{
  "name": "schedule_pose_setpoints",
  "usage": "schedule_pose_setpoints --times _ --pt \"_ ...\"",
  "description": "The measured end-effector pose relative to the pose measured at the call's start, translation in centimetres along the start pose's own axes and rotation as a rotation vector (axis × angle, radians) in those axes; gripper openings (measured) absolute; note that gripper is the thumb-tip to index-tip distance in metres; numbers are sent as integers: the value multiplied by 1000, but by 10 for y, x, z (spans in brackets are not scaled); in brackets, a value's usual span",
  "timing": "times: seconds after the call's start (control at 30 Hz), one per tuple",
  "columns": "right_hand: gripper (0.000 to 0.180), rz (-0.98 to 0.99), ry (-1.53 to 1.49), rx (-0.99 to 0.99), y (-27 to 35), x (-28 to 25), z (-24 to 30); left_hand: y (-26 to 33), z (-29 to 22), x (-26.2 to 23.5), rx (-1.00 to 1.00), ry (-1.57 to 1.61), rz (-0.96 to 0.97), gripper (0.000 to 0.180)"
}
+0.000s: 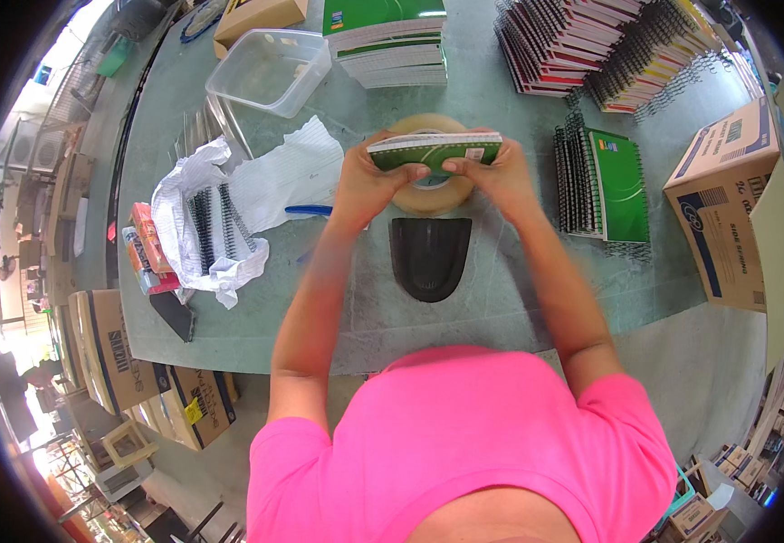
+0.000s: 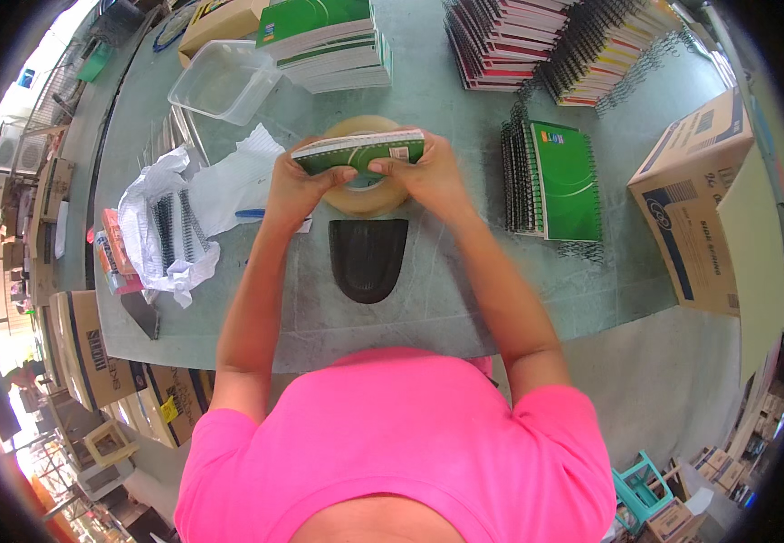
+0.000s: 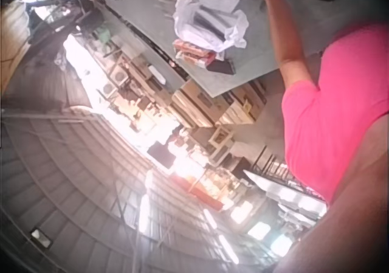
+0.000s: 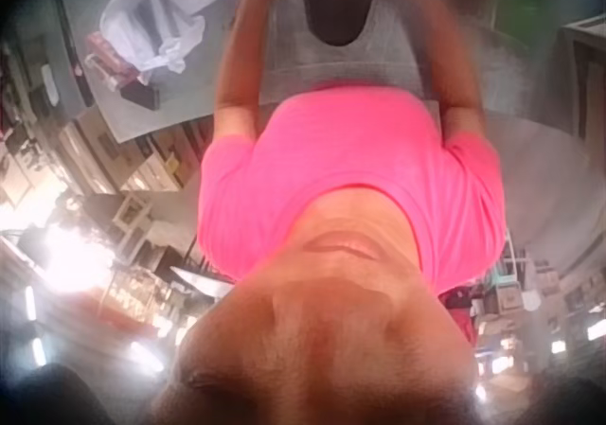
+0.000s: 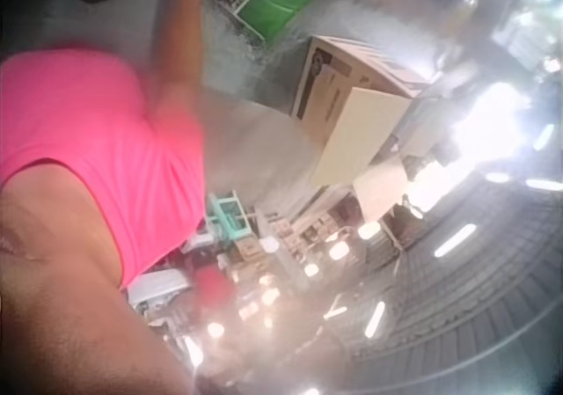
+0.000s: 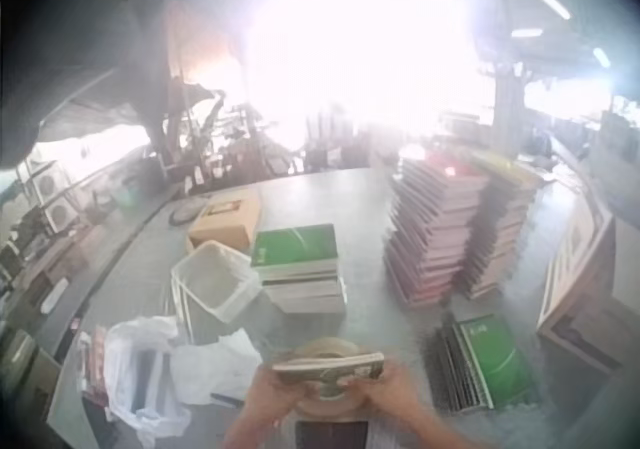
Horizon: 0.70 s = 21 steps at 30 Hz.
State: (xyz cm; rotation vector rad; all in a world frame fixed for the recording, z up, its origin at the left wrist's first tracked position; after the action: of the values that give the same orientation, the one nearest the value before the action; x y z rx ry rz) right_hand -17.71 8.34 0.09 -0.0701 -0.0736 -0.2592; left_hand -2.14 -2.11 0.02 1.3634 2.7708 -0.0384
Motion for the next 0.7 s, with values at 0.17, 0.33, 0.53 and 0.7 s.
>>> schedule_pose_setpoints --times 0.17,0.33,0.53,0.7 --pt "30 48 118 80 -6 -5 -8 -1 6 5 -9 21 -53 22" --pt "42 -324 924 -595 3 25 49 7 14 6 98 -150 -96 21" --pt "17 101 1146 -358 -9 57 47 24 -21 -28 249 -507 50 31" --pt "11 123 1186 -431 -7 65 51 83 7 -184 -384 -985 -729 32"
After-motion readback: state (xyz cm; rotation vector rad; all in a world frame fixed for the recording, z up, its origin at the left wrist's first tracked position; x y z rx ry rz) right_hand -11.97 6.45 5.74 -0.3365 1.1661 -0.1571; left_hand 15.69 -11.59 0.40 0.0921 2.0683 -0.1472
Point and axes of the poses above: each hand's wrist, its own y-axis away from the middle knuckle, its own x-axis out of the palm, z = x × y, the point moved 3 cm from there along -y, towards the middle knuckle, and after that the axes turned 7 degrees about z, right-handed, at the moved point
